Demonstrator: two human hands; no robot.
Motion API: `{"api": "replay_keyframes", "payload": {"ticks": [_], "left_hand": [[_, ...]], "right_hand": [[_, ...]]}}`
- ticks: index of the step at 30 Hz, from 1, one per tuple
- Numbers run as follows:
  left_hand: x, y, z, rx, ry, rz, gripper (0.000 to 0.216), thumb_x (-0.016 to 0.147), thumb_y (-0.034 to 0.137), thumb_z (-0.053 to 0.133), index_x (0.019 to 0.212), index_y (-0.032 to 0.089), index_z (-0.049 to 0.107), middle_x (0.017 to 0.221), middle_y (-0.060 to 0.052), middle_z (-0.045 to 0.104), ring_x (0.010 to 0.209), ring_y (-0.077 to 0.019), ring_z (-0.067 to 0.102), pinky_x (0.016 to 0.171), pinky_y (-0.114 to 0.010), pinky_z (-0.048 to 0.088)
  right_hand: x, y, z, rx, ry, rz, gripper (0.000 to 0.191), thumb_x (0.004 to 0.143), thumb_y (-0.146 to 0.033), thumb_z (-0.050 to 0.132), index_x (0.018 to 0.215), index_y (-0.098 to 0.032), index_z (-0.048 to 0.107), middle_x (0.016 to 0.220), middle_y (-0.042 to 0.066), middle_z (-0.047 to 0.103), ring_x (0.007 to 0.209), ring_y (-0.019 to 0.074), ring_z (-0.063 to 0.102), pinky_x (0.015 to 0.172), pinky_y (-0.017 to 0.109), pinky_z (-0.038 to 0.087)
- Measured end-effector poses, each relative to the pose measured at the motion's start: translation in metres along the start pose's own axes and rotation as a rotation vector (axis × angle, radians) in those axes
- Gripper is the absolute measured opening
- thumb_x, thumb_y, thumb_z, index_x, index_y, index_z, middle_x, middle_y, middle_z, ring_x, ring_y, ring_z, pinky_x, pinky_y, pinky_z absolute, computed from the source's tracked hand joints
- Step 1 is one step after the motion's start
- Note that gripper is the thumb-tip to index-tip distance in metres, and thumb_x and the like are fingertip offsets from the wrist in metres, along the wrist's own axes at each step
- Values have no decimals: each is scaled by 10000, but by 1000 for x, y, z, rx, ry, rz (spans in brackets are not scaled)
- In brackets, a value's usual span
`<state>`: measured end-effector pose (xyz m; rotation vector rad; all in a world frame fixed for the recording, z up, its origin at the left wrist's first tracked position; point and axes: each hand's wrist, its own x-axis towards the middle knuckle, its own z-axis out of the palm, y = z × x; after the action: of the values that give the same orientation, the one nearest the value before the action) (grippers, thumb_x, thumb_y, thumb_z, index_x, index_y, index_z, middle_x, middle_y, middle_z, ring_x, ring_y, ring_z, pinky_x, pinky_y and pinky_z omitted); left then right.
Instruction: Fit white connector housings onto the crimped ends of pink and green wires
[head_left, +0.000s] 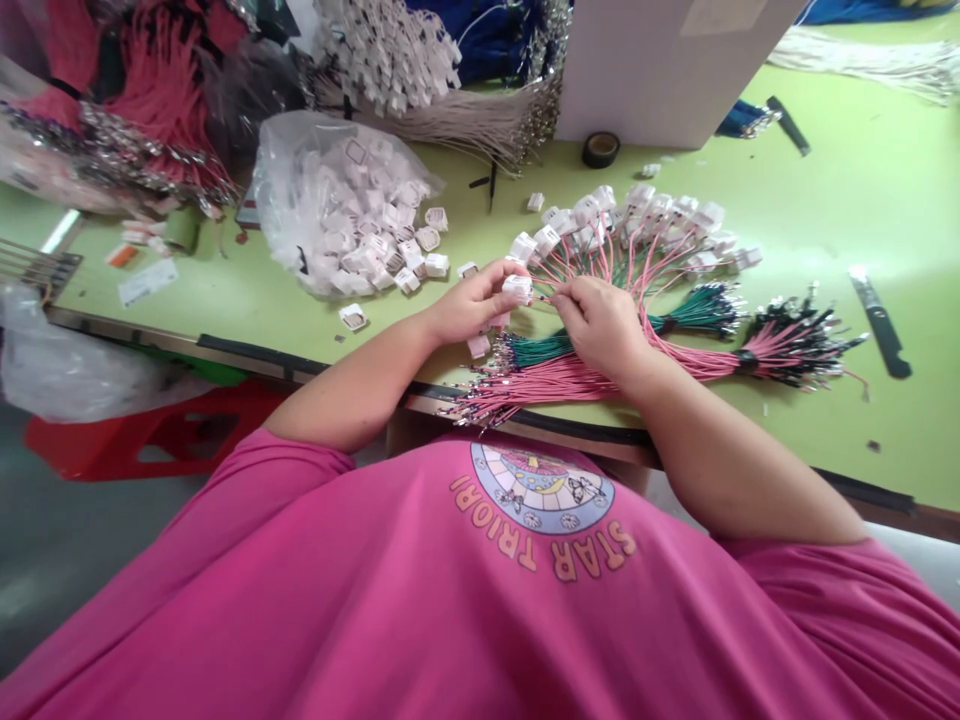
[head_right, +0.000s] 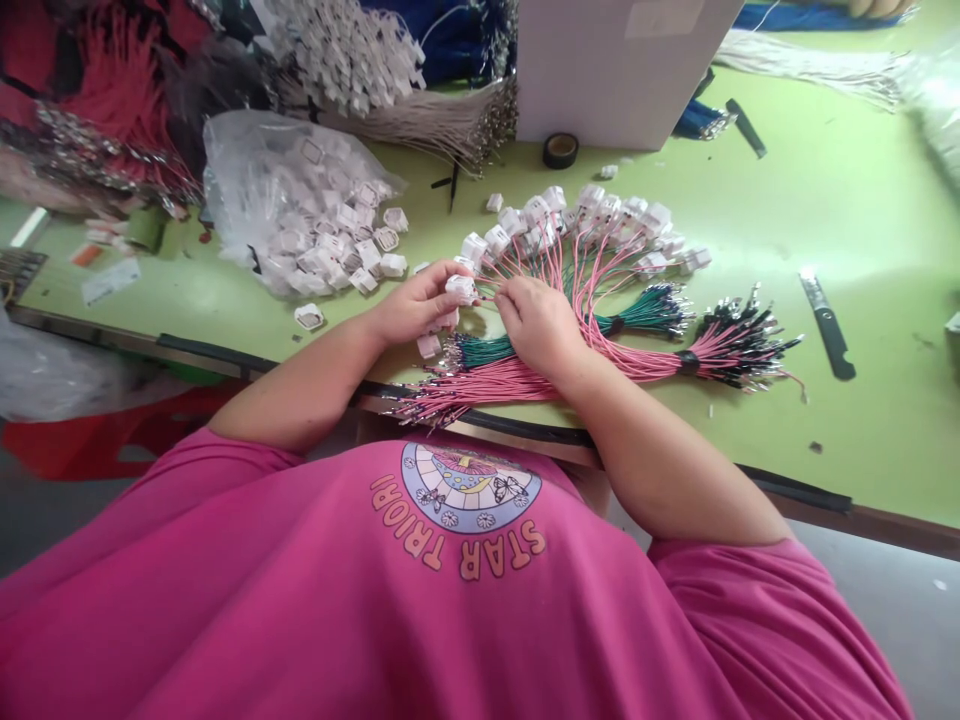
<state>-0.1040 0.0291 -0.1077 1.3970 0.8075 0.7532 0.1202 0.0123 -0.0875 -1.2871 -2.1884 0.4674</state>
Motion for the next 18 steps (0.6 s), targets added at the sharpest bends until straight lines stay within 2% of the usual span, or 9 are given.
{"api": "replay_keyframes", "payload": {"ticks": [4, 10, 18], "left_hand": [[0, -1, -2, 64, 10, 16, 489, 826, 569, 697, 1134, 249, 492, 873, -1, 583, 559, -52, 438, 521, -211, 419], [-1, 2, -2, 239, 26, 77, 500, 830, 609, 672, 1125, 244, 498, 767, 26, 510, 587, -73, 503, 550, -215, 430], [-1, -3, -10, 441, 80, 150, 476, 860, 574, 654, 1163, 230, 527, 817, 7, 568, 644, -92, 551, 606, -235, 437]], "right_hand": [[-2, -4, 2, -105, -47, 52, 249, 971, -308, 416, 879, -202, 622, 882, 102, 700, 819, 238, 610, 716, 342, 392], [1, -10, -2, -100, -104, 126, 232, 961, -290, 422, 878, -194, 617, 844, 98, 699, 767, 236, 595, 680, 333, 356], [3, -15, -4, -162, -178, 122, 252, 964, -273, 404, 878, -181, 623, 868, 117, 712, 751, 238, 586, 668, 331, 331]]}}
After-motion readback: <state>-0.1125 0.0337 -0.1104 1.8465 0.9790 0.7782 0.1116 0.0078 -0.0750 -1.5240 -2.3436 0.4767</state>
